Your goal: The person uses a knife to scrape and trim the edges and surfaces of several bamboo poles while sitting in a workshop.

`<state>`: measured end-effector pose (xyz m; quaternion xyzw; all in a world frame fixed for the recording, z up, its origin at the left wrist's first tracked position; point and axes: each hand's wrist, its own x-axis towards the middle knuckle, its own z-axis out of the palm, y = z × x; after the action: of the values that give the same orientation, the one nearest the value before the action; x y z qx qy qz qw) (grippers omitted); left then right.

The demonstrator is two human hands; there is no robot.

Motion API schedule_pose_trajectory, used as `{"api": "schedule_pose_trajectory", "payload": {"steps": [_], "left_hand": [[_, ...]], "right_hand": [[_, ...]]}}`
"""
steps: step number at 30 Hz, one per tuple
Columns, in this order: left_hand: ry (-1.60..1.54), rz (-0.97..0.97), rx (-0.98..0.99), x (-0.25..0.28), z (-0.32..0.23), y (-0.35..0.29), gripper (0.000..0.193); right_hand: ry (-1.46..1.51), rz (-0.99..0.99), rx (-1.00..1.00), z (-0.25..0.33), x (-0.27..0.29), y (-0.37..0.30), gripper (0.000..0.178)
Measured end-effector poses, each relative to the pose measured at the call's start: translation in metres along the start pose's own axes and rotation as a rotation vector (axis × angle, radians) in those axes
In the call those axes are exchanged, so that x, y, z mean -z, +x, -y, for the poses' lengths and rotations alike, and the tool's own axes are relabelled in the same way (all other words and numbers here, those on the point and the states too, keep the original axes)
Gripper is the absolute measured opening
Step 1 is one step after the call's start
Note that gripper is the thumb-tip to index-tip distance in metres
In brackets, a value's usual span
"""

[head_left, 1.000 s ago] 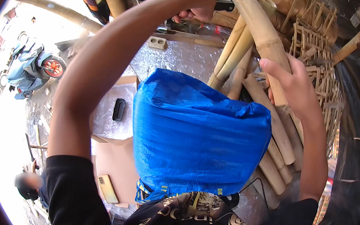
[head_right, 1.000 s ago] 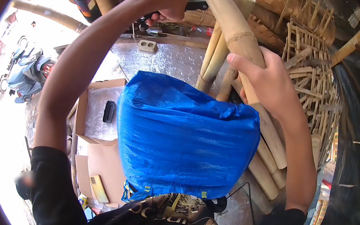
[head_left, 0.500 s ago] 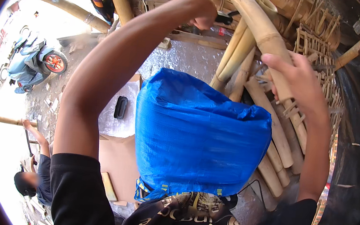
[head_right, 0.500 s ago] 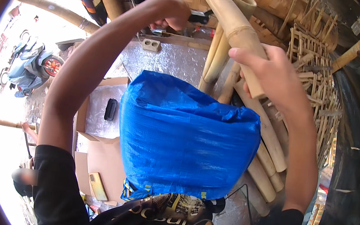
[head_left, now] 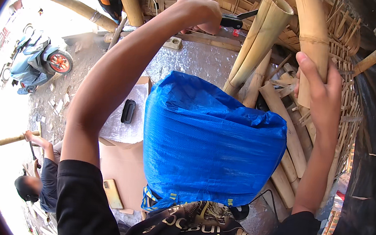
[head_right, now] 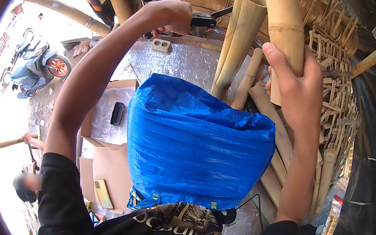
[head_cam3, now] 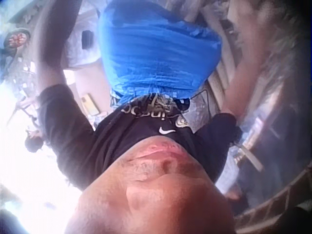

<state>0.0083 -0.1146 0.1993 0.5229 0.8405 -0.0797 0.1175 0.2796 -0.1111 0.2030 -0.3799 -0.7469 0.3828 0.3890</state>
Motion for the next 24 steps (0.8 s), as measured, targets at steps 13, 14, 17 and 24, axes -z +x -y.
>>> {"api": "schedule_pose_trajectory", "payload": {"steps": [13, 14, 17, 24], "left_hand": [[-0.231, -0.259, -0.054, -0.023, -0.006, 0.002, 0.032], [-0.283, -0.209, -0.037, -0.019, -0.006, 0.003, 0.032], [-0.146, -0.223, -0.070, 0.001, -0.004, 0.000, 0.032], [-0.092, -0.125, 0.029, 0.018, -0.022, -0.011, 0.034]], "right_hand": [[-0.639, 0.174, -0.048, 0.024, 0.052, 0.019, 0.048], [-0.657, 0.188, -0.069, 0.024, 0.053, 0.022, 0.049], [-0.682, 0.164, -0.022, 0.019, 0.056, 0.022, 0.050], [-0.458, 0.160, -0.056, -0.001, 0.059, 0.034, 0.051]]}}
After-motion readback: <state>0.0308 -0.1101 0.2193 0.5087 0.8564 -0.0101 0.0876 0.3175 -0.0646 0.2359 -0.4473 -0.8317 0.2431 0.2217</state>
